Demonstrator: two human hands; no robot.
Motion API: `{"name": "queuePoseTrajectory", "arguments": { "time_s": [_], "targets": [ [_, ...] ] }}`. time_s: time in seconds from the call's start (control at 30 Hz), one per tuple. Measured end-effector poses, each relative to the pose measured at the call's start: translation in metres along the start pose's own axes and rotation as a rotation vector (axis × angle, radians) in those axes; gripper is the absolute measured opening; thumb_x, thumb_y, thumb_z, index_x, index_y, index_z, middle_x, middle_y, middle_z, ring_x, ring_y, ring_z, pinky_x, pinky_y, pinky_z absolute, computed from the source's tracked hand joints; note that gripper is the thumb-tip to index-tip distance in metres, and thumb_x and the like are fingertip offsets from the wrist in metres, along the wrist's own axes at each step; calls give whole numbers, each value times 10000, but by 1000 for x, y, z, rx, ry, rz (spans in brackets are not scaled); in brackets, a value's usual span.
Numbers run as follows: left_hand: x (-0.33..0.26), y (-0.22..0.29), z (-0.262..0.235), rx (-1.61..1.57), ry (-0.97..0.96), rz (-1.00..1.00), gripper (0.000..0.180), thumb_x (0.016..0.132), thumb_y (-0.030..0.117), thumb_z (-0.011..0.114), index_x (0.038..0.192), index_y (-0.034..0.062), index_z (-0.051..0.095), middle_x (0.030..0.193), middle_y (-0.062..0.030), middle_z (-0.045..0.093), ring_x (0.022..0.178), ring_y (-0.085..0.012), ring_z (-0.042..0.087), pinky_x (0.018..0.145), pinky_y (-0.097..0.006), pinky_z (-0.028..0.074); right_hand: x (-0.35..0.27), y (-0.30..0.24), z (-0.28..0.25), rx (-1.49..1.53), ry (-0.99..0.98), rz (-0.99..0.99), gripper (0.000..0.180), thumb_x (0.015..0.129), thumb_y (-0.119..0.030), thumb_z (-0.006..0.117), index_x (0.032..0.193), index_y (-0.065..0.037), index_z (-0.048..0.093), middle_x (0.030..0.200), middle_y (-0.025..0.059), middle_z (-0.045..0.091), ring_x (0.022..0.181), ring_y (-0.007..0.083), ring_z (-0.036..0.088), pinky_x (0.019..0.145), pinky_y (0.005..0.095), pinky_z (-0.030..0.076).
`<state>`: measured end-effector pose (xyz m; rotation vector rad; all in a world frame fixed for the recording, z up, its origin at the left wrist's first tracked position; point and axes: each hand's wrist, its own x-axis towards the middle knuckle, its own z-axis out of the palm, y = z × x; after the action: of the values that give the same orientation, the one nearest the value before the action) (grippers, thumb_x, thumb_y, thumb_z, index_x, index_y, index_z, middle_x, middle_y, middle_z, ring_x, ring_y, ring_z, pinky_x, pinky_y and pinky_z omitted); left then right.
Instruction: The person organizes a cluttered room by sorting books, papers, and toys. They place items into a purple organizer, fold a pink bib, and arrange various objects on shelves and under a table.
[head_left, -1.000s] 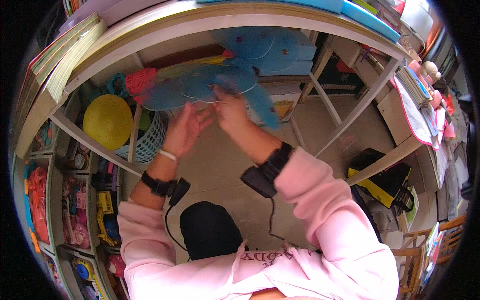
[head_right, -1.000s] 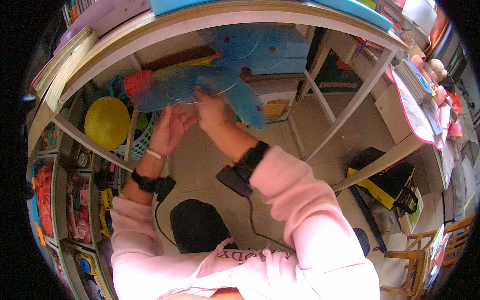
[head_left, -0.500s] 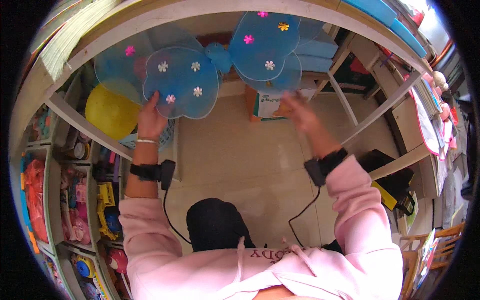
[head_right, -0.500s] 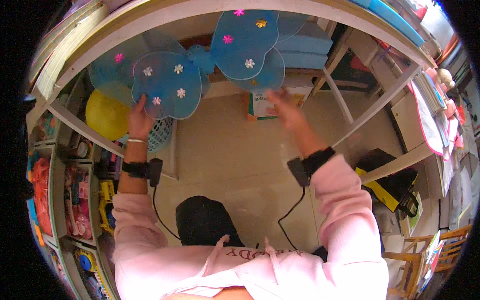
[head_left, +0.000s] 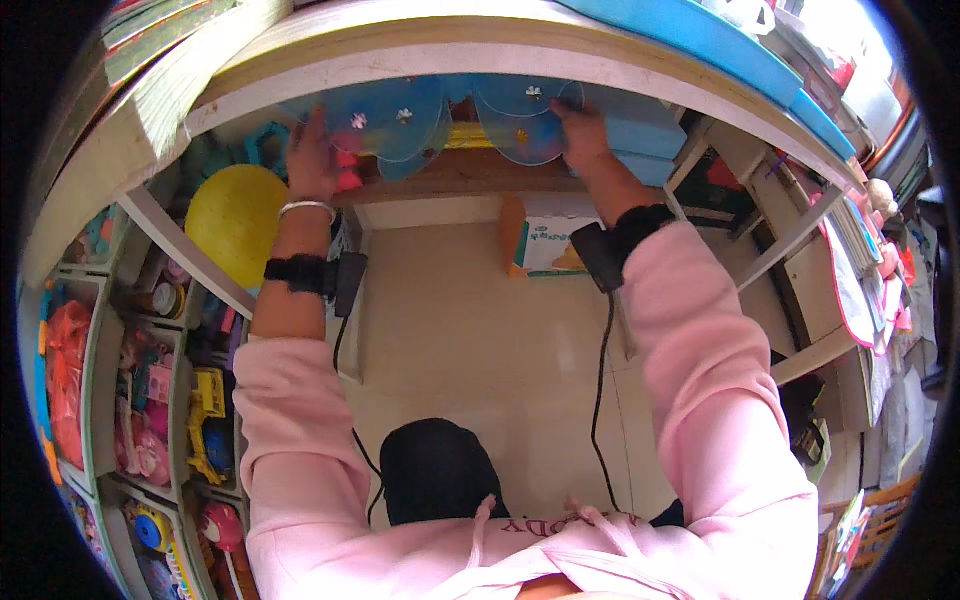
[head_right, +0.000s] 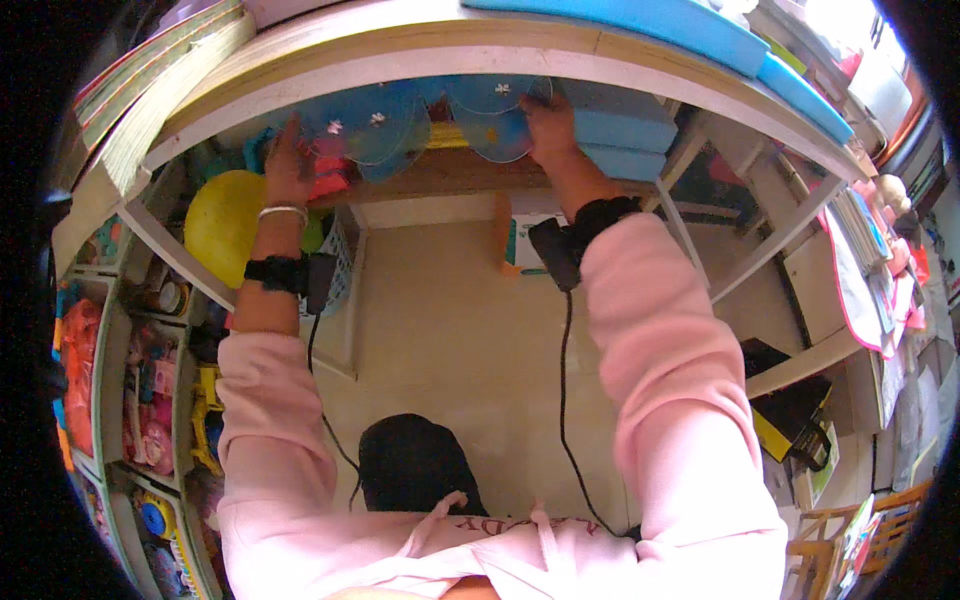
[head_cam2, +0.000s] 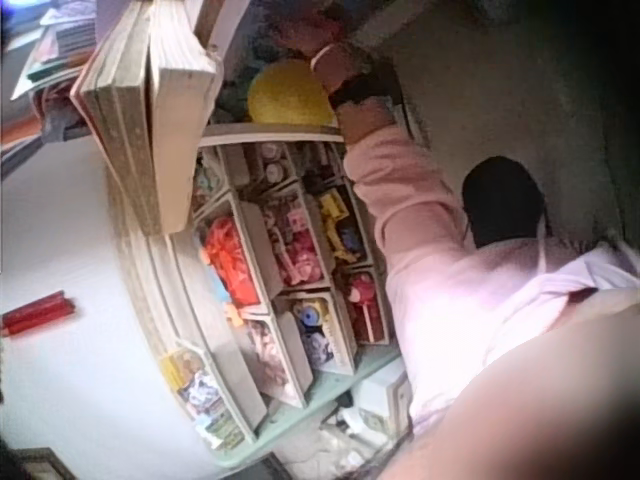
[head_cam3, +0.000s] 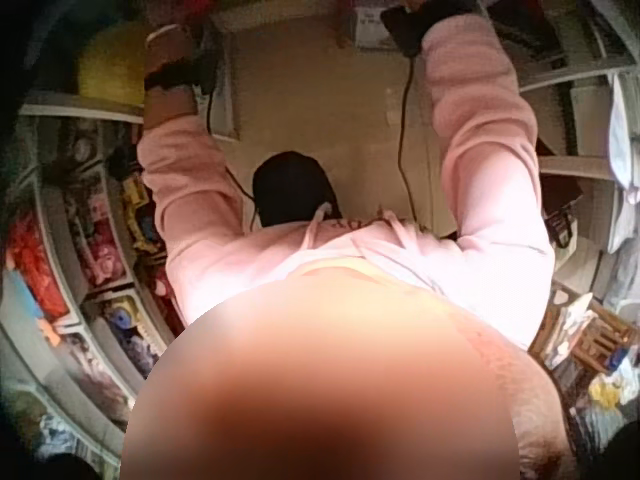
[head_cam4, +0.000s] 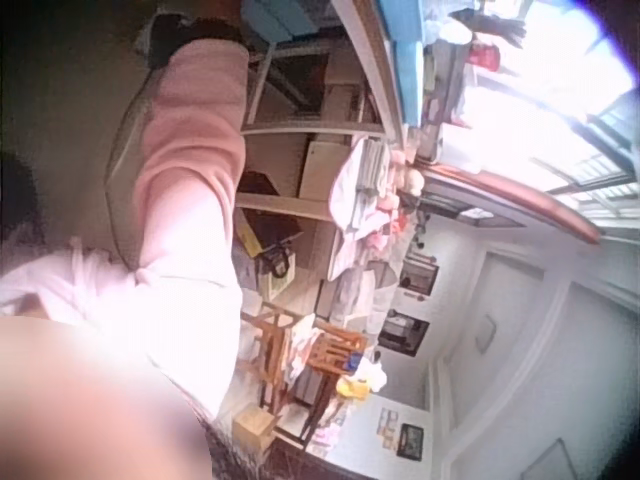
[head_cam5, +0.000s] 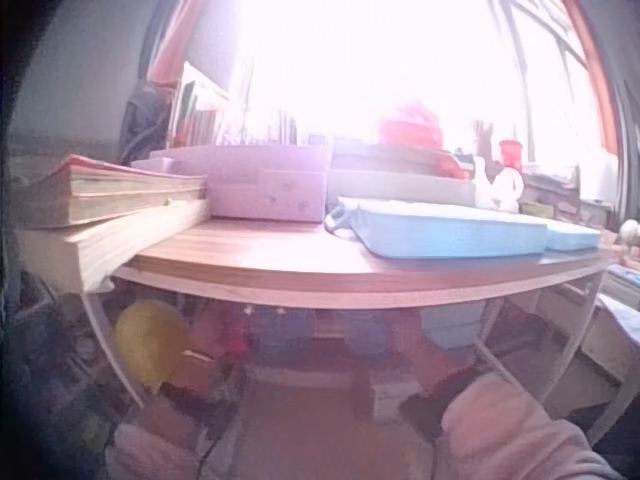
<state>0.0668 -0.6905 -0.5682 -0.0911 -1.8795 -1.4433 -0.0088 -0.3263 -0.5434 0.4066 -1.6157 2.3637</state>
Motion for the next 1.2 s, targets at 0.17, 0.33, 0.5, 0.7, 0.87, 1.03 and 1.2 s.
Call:
{"name": "queuePoseTrajectory", "arguments": {
  "time_s": [0.17,0.33,0.5,0.7,0.87,1.03,1.2],
  "targets": [
    [42,-41,25,191,-217,450,428,745,107,558,1172,140,549,1127,-85,553,1015,-220,544,977,-364,343,66,61,-20,-459,-120,-430,318,779,-172,640,1088,-118,588,1125,117,557,977,269,548,779,406,460],
    [75,-105,40,504,-207,362,434,722,141,582,1155,171,562,1099,-93,583,976,-272,563,1032,-415,273,81,99,-43,-1355,-182,-229,422,844,-344,578,1148,-52,554,1162,160,540,1106,233,480,942,397,366],
    [60,-154,72,628,-165,156,355,789,153,563,1138,113,512,1078,-113,556,953,-257,546,945,-398,346,66,139,-32,-1285,272,202,574,839,-535,449,1272,-158,444,1326,223,366,1267,292,301,1042,562,122],
    [37,-142,111,801,-277,204,246,816,159,543,1053,98,515,994,-98,545,890,-233,533,879,-375,354,-6,104,-30,-2015,-229,12,654,894,-282,426,1408,-17,121,1429,277,117,1331,423,92,1061,513,190],
    [12,-126,108,874,-253,167,163,839,165,527,982,86,517,924,-85,535,838,-214,522,824,-355,360,-97,33,-34,-1308,-345,150,816,736,-280,644,1330,79,213,1389,296,174,1237,428,293,1008,466,308],
    [-31,-86,100,836,-209,169,108,863,170,511,911,74,519,854,-73,526,785,-194,511,769,-336,366,-202,-106,-109,-1030,-855,-145,544,831,-309,600,1247,-2,435,1171,194,520,1103,315,486,934,396,392],
    [-102,-11,120,685,-257,166,126,886,176,495,840,62,522,784,-60,516,732,-174,500,714,-316,372,-243,-289,-190,-388,-1040,330,505,850,-236,614,1250,9,427,1121,169,585,966,219,595,796,297,490]
  ]
}}
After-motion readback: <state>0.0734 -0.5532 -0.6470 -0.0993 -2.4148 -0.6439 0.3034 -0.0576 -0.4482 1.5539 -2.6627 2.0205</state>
